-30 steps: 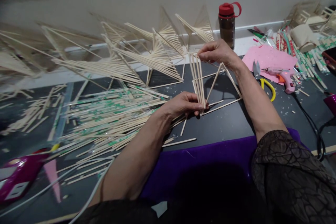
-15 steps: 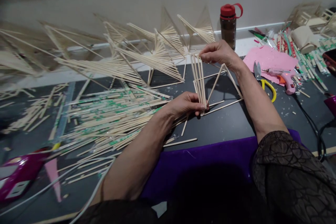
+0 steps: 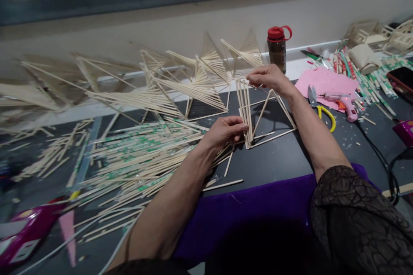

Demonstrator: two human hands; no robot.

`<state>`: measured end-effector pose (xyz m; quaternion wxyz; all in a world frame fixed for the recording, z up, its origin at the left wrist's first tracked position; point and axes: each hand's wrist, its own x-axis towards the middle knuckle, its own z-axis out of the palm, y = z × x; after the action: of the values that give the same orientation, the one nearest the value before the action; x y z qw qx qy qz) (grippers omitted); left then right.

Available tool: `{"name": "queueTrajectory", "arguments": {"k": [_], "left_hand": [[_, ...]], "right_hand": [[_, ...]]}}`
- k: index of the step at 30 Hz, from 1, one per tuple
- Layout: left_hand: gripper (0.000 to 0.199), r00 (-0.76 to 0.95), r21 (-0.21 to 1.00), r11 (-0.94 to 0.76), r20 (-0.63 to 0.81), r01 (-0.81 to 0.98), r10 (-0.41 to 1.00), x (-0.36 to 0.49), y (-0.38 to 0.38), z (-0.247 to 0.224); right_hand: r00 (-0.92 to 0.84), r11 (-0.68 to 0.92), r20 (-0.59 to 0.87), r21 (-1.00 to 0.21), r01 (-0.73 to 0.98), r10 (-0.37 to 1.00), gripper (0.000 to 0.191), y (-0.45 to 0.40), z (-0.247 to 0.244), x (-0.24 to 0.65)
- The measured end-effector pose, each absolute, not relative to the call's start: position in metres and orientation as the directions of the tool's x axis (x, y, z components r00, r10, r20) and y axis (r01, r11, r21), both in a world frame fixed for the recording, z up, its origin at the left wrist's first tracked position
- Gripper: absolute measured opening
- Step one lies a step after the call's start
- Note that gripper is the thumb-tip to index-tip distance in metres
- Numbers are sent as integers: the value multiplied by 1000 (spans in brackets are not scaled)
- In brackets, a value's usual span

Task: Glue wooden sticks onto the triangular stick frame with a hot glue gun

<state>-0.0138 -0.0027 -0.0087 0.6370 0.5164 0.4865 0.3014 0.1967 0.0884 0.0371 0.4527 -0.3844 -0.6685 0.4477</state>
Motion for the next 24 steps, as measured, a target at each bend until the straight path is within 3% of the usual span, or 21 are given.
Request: {"name": "queueTrajectory", "arguments": {"k": [6, 15, 18, 21, 24], "left_hand": [[35, 284, 946, 300, -323, 122, 903, -17, -1, -1], [37, 258, 955, 271, -293, 119, 921, -23, 4, -5], [38, 251, 955, 271, -293, 119, 922, -23, 3, -5], [38, 250, 952, 281, -303, 119, 920, -22, 2, -3], [37, 246, 951, 282, -306, 128, 920, -21, 1, -2]], "right_hand": [[-322, 342, 270, -920, 193, 908, 19, 92, 35, 200], [-193, 322, 260, -703, 634, 946, 8, 97, 30, 210], [-101, 329, 331, -765, 553, 938, 4, 94, 36, 213], [49, 409, 439, -868, 282, 897, 12, 89, 55, 218], [196, 530, 541, -841, 110, 818, 22, 79, 81, 225]]}}
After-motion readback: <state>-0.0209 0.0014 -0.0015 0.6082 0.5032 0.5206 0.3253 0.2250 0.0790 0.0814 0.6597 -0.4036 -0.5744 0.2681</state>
